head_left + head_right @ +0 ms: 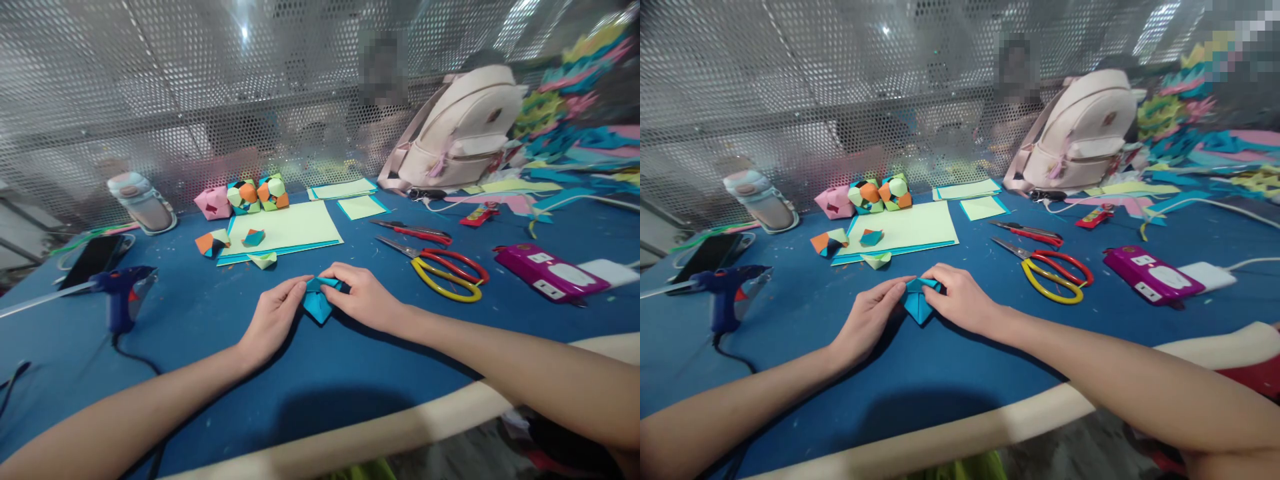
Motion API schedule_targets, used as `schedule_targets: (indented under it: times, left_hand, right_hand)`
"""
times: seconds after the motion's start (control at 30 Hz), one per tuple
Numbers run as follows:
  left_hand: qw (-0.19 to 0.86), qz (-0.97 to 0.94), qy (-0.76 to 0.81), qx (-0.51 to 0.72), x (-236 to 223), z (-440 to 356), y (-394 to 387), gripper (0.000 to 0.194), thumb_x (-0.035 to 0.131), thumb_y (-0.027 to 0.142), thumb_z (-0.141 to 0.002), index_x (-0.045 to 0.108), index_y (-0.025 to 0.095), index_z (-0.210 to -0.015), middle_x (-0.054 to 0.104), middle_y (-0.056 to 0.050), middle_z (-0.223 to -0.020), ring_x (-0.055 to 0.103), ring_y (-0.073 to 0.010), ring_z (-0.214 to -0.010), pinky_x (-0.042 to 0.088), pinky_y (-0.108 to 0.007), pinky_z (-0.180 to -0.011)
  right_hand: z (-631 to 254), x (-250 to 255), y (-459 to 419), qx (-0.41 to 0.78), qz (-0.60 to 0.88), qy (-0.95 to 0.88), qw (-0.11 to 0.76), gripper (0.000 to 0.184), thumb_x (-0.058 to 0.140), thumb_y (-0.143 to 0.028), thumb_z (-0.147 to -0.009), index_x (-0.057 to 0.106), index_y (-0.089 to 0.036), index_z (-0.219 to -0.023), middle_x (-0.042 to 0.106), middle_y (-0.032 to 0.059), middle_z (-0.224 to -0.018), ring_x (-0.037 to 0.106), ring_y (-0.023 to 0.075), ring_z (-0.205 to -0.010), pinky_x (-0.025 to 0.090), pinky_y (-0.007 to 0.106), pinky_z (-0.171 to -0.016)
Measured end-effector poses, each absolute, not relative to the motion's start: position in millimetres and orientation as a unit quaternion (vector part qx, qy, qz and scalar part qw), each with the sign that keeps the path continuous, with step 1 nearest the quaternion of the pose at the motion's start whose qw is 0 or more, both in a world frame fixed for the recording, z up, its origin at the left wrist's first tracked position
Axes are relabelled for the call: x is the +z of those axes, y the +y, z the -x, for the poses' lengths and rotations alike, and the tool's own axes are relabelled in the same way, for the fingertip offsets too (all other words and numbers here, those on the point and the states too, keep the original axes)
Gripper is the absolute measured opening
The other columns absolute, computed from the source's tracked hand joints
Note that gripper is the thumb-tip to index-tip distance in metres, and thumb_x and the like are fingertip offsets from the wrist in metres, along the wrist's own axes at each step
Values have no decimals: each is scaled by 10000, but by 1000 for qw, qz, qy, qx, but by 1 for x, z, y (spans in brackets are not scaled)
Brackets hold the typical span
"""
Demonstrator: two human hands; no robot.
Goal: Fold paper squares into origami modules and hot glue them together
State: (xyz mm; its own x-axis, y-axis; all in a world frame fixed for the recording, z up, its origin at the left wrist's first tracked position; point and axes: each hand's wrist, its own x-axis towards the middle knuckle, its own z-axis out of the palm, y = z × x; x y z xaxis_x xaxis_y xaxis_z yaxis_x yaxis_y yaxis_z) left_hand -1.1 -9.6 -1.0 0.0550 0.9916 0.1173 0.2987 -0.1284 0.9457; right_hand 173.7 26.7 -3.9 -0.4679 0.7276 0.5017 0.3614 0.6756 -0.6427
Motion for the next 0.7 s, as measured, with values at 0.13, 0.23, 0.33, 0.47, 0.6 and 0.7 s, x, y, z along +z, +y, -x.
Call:
schedule_targets:
  times: [0.13, 0.23, 0.33, 0.47, 0.6, 0.7]
  left_hand:
    - [426, -591, 520, 446, -4, 0, -8, 372, 539, 430, -825, 692, 163, -1036, 705, -47, -925, 620, -180, -816, 500, -270, -761]
    - [444, -588, 511, 444, -6, -1, -8, 365, 542, 415, -824, 680, 167, -1054, 695, -30, -870, 610, -158, -737, 523, -269, -714]
    - [431, -600, 509, 441, -7, -1, -8, 330, 540, 392, -830, 683, 179, -1038, 691, -25, -885, 615, -153, -747, 529, -261, -725]
    - [411, -614, 511, 439, -6, 0, -9, 297, 527, 370, -841, 687, 193, -1016, 689, -21, -893, 624, -155, -770, 524, -245, -722]
    - [390, -627, 517, 433, -6, 1, -8, 288, 519, 361, -847, 683, 187, -1007, 678, -19, -858, 611, -145, -737, 508, -235, -697]
    - [385, -634, 519, 425, -5, 2, -7, 305, 518, 370, -847, 674, 179, -1026, 666, -19, -830, 588, -141, -726, 490, -238, -690]
  right_hand:
    - [-174, -4, 27, 239, 331, -822, 397, 99, 530, -164, -851, 625, -161, -824, 601, 15, -746, 550, 121, -693, 423, 239, -655]
    - [-175, -4, 28, 244, 331, -820, 399, 105, 534, -164, -858, 635, -151, -833, 614, 19, -758, 559, 121, -706, 426, 235, -665]
    - [-175, -4, 29, 244, 332, -819, 399, 105, 540, -167, -860, 643, -148, -850, 625, 21, -767, 569, 123, -716, 431, 236, -676]
    - [-175, -3, 29, 249, 334, -816, 401, 106, 550, -184, -861, 649, -148, -865, 635, 24, -784, 578, 124, -729, 437, 237, -685]
    - [-175, -4, 30, 254, 328, -814, 407, 117, 541, -161, -862, 657, -145, -862, 630, 24, -780, 579, 121, -731, 440, 237, -691]
    - [-175, -6, 31, 259, 320, -815, 408, 121, 549, -150, -855, 669, -139, -865, 633, 32, -783, 585, 126, -737, 442, 243, -697]
